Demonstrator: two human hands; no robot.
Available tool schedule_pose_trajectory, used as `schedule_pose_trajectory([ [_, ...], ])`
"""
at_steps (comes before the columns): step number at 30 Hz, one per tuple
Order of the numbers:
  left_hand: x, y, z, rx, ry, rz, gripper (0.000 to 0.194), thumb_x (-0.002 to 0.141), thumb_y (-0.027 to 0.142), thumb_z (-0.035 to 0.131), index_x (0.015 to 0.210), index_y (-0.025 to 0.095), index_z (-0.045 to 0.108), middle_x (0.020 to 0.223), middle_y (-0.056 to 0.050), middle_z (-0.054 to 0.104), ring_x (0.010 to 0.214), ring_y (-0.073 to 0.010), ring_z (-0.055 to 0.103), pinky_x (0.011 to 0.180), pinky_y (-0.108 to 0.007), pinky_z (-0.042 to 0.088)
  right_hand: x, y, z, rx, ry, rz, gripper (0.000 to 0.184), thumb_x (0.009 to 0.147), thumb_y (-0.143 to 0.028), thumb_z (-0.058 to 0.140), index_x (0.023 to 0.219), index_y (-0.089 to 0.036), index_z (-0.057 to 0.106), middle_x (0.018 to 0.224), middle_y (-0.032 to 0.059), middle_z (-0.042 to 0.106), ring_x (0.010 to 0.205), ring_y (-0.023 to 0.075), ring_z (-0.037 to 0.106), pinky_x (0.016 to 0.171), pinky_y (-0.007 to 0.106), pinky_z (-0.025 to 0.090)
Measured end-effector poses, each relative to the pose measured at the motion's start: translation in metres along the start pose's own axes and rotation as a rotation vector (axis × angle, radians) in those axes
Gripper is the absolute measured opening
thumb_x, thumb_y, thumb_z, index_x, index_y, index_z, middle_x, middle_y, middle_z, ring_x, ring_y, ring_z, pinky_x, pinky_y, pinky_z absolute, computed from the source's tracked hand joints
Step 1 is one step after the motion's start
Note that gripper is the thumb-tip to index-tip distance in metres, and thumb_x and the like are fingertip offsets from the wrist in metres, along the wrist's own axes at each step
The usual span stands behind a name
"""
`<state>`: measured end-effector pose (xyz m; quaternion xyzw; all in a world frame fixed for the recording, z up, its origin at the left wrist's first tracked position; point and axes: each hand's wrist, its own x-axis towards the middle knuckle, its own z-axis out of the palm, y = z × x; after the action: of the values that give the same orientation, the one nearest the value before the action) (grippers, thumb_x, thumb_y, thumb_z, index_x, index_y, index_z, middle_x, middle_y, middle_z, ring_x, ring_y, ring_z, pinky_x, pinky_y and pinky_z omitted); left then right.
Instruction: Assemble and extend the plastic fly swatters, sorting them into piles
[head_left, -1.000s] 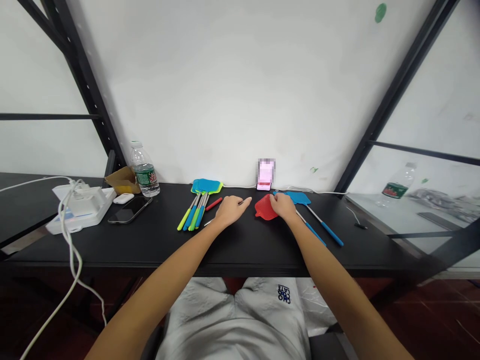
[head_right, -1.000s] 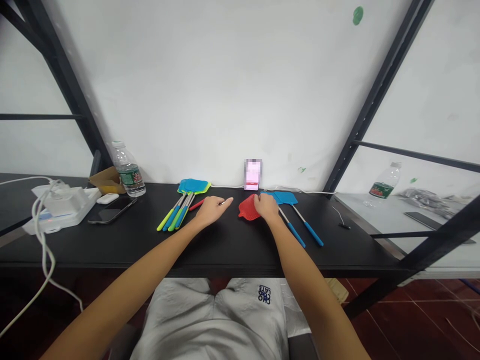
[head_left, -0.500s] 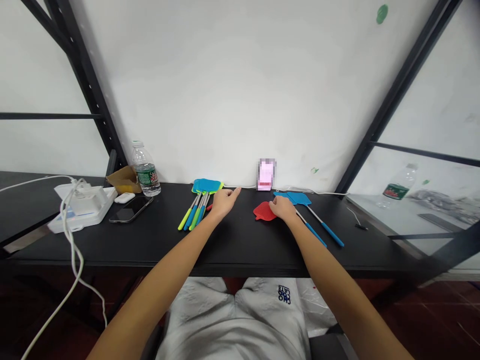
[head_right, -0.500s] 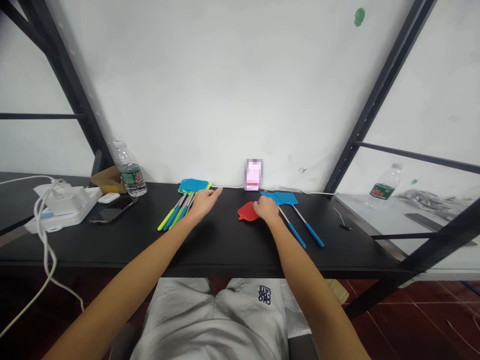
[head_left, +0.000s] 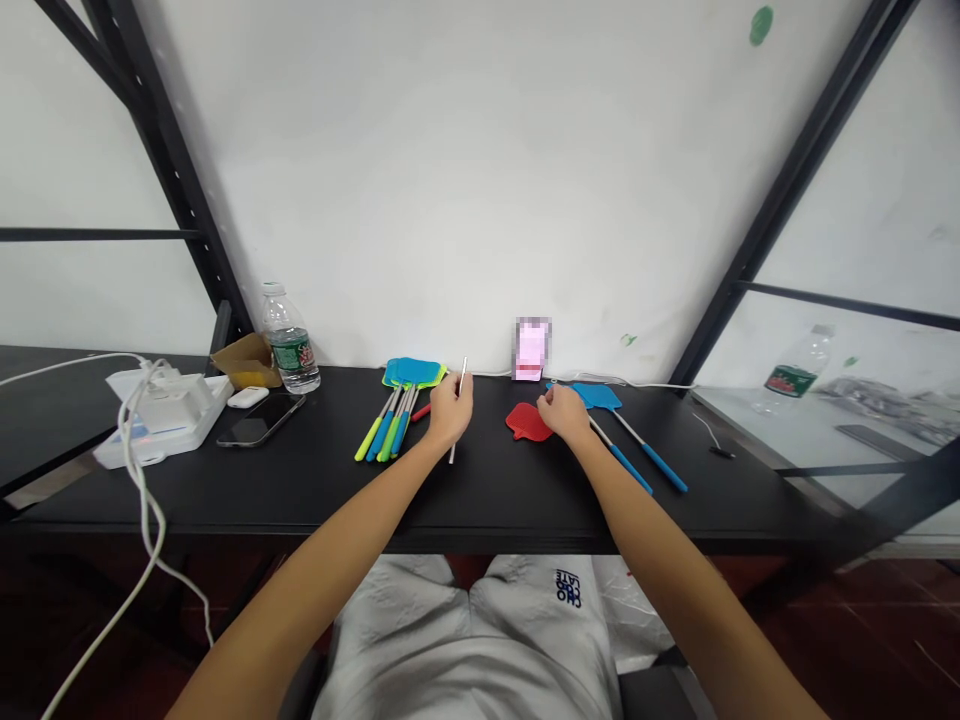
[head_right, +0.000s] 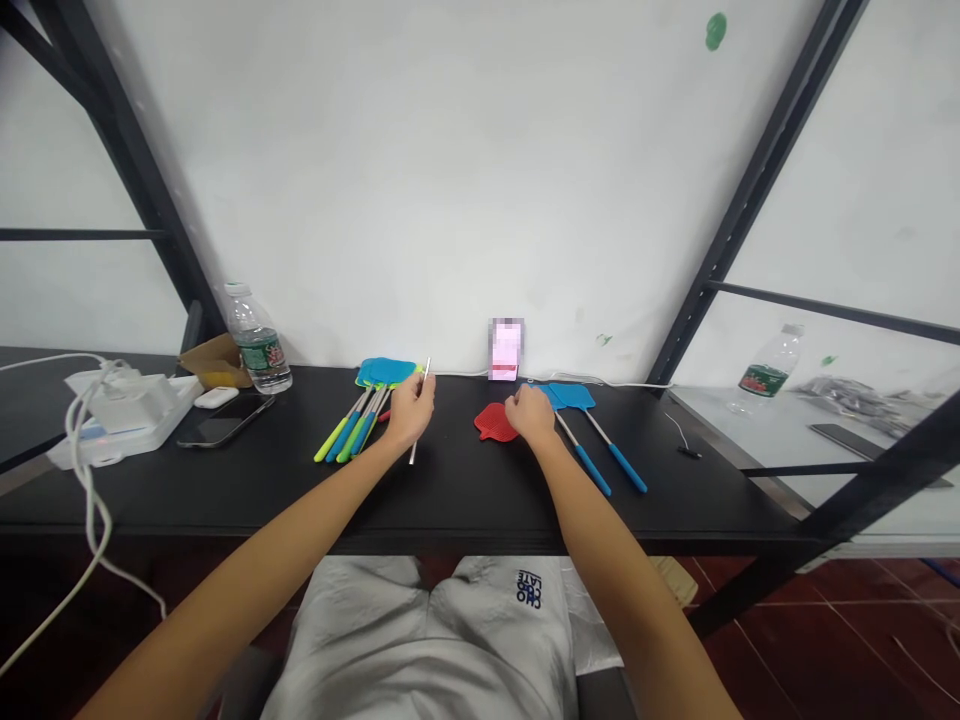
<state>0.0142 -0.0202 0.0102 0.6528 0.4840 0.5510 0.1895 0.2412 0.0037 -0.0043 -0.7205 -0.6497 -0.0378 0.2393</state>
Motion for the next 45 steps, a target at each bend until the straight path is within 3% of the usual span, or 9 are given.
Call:
schedule_pose_trajectory([
  [2, -0.005, 0.002, 0.002, 0.068, 0.056, 0.085, 0.037, 0.092, 0.045, 0.039, 0.065, 0.020, 0.034, 0.058, 0.004, 0.038, 0.057, -0.0099, 0.036, 0.055, -0.025, 0.028, 0.000, -0.001, 0.002, 0.016, 0.010, -0.021, 0.019, 0.088, -0.028, 0.047, 0.084, -0.016, 0.061, 0.088, 0.0101, 0.065, 0.085, 0.0204, 0.059, 0.068, 0.027, 0.036],
  [4, -0.009, 0.002, 0.005, 0.100, 0.032, 0.124, 0.037, 0.092, 0.043, 0.040, 0.063, 0.020, 0.034, 0.057, 0.004, 0.037, 0.056, -0.0097, 0.035, 0.056, -0.025, 0.026, -0.001, -0.003, 0.002, 0.035, 0.025, -0.046, 0.018, 0.088, -0.027, 0.048, 0.083, -0.016, 0.061, 0.086, 0.0092, 0.065, 0.083, 0.0194, 0.059, 0.066, 0.027, 0.035],
  [11, -0.014, 0.001, 0.010, 0.155, -0.072, 0.119, 0.041, 0.092, 0.044, 0.039, 0.060, 0.019, 0.034, 0.054, 0.004, 0.039, 0.053, -0.0094, 0.035, 0.055, -0.026, 0.023, -0.015, -0.023, -0.004, 0.285, 0.074, -0.321, 0.038, 0.096, -0.040, 0.039, 0.071, -0.019, 0.059, 0.066, 0.0026, 0.062, 0.064, 0.0149, 0.054, 0.060, 0.025, 0.032],
  [15, -0.016, 0.000, 0.013, 0.186, -0.090, 0.144, 0.041, 0.091, 0.043, 0.040, 0.058, 0.019, 0.037, 0.052, 0.004, 0.041, 0.052, -0.0095, 0.036, 0.054, -0.026, 0.022, -0.030, -0.043, -0.007, 0.427, 0.026, -0.435, 0.042, 0.097, -0.046, 0.037, 0.077, -0.019, 0.062, 0.067, 0.0008, 0.063, 0.063, 0.0135, 0.055, 0.061, 0.023, 0.034],
  [20, -0.020, 0.000, 0.018, 0.252, -0.155, 0.189, 0.035, 0.091, 0.037, 0.041, 0.063, 0.018, 0.051, 0.058, 0.001, 0.053, 0.055, -0.0112, 0.044, 0.056, -0.025, 0.027, -0.038, -0.057, -0.005, 0.583, -0.006, -0.450, 0.037, 0.095, -0.048, 0.040, 0.093, -0.020, 0.063, 0.072, -0.0002, 0.065, 0.064, 0.0137, 0.057, 0.062, 0.023, 0.038],
  [30, -0.032, 0.007, 0.023, 0.516, -0.331, 0.335, 0.025, 0.088, 0.029, 0.048, 0.089, 0.016, 0.069, 0.077, -0.010, 0.069, 0.070, -0.0217, 0.062, 0.065, -0.029, 0.037, -0.038, -0.056, -0.005, 0.647, 0.053, -0.368, 0.031, 0.091, -0.046, 0.048, 0.088, -0.019, 0.063, 0.074, 0.0020, 0.067, 0.069, 0.0161, 0.062, 0.068, 0.025, 0.043],
  [36, -0.022, 0.002, 0.015, 0.478, -0.430, 0.317, 0.038, 0.091, 0.043, 0.044, 0.073, 0.018, 0.066, 0.068, -0.007, 0.065, 0.061, -0.0178, 0.057, 0.058, -0.027, 0.031, -0.032, -0.053, -0.003, 0.640, 0.091, -0.304, 0.031, 0.089, -0.045, 0.049, 0.082, -0.018, 0.063, 0.067, 0.0022, 0.064, 0.063, 0.0162, 0.060, 0.063, 0.025, 0.042],
  [40, -0.010, -0.008, 0.007, 0.412, -0.447, 0.234, 0.044, 0.083, 0.058, 0.053, 0.064, 0.018, 0.060, 0.060, -0.003, 0.059, 0.058, -0.0155, 0.052, 0.055, -0.026, 0.026, -0.030, -0.050, -0.002, 0.691, 0.124, -0.278, 0.036, 0.087, -0.050, 0.050, 0.076, -0.018, 0.063, 0.060, 0.0014, 0.060, 0.057, 0.0152, 0.055, 0.058, 0.025, 0.040],
  [45, -0.004, -0.014, 0.002, 0.343, -0.456, 0.220, 0.040, 0.078, 0.055, 0.060, 0.063, 0.018, 0.059, 0.060, 0.000, 0.058, 0.057, -0.0132, 0.049, 0.055, -0.025, 0.028, -0.026, -0.047, 0.001, 0.767, 0.092, -0.247, 0.042, 0.085, -0.055, 0.052, 0.068, -0.018, 0.060, 0.056, 0.0002, 0.055, 0.053, 0.0141, 0.049, 0.054, 0.025, 0.038],
])
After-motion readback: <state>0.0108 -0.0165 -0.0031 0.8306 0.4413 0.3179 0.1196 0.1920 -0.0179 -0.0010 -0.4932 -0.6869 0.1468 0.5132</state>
